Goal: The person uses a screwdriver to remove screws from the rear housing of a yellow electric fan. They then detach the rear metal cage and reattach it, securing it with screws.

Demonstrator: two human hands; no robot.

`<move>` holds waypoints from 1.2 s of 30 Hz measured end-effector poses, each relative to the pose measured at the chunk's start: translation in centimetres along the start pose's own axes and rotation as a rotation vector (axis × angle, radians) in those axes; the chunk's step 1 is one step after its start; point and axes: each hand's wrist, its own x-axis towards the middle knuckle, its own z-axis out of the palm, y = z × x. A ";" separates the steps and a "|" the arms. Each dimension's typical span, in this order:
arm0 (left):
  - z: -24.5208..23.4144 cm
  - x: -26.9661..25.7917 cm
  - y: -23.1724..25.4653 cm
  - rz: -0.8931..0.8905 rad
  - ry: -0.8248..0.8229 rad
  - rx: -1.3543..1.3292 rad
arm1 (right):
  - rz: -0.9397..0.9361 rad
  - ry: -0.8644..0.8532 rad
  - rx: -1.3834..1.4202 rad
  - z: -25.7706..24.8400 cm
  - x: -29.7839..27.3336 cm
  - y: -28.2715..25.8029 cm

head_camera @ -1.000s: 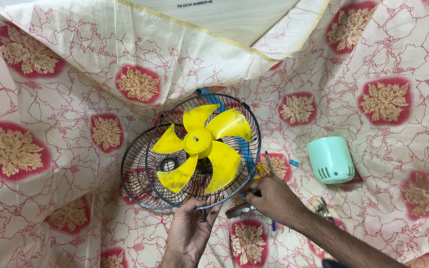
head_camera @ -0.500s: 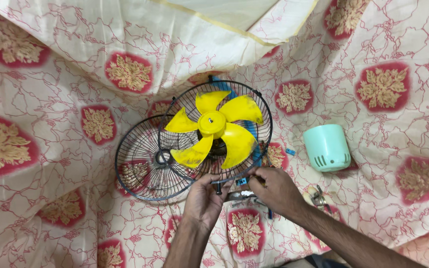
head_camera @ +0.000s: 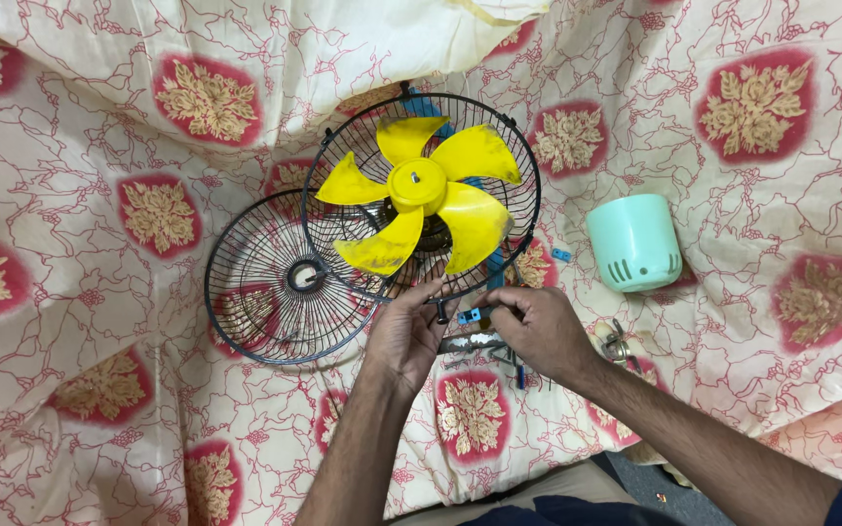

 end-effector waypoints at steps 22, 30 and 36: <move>-0.5 -0.2 1.5 -0.183 0.054 0.771 | 0.007 0.107 0.013 0.1 0.2 1.2; -3.4 0.7 -1.1 -0.224 0.037 0.472 | 0.003 0.103 -0.098 -0.2 1.4 0.0; -4.0 0.9 -1.3 -0.176 0.050 0.453 | -0.033 0.122 -0.225 0.1 1.6 -0.9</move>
